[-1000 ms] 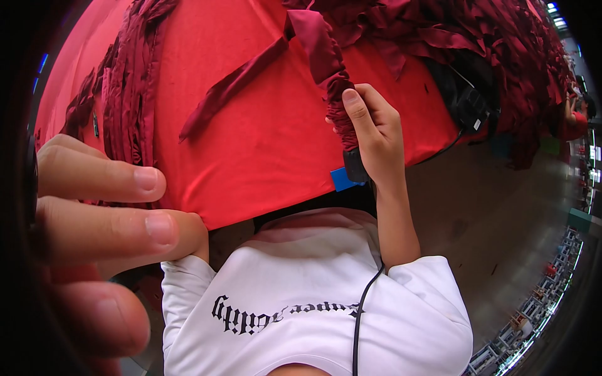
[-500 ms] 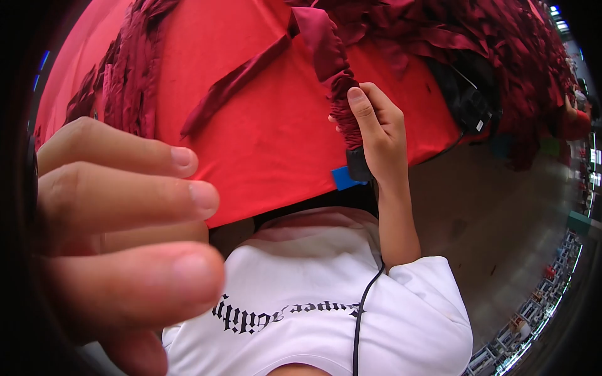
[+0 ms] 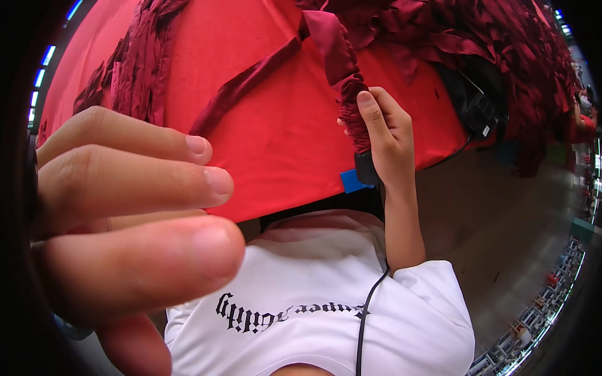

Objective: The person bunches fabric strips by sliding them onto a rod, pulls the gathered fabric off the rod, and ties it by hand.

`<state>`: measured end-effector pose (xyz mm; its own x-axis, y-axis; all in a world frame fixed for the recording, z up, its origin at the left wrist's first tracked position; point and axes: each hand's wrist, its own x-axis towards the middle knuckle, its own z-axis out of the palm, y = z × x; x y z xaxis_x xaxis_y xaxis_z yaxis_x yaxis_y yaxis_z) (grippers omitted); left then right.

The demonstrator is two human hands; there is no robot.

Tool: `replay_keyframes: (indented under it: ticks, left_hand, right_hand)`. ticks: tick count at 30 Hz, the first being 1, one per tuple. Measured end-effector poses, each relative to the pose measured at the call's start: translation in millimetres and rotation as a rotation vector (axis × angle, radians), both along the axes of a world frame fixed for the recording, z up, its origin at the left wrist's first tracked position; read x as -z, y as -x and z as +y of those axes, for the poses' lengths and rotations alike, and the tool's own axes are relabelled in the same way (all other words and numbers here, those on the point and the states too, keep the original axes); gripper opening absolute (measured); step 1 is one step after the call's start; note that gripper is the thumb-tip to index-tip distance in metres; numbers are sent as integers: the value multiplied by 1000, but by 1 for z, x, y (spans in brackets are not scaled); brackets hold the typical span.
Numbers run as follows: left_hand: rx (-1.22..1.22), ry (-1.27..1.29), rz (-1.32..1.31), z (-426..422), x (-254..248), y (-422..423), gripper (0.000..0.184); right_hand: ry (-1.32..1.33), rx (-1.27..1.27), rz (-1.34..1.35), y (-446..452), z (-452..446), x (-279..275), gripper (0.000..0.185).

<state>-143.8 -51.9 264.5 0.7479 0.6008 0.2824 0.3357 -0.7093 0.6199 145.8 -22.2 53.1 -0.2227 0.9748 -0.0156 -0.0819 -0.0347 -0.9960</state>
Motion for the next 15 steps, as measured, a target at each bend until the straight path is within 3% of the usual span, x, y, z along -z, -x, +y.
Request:
replay_keyframes:
  ticks: [15]
  left_hand:
    - [-4, -21, -7, -1, 3, 2, 46]
  right_hand:
    - [17, 15, 38, 0, -1, 3, 31]
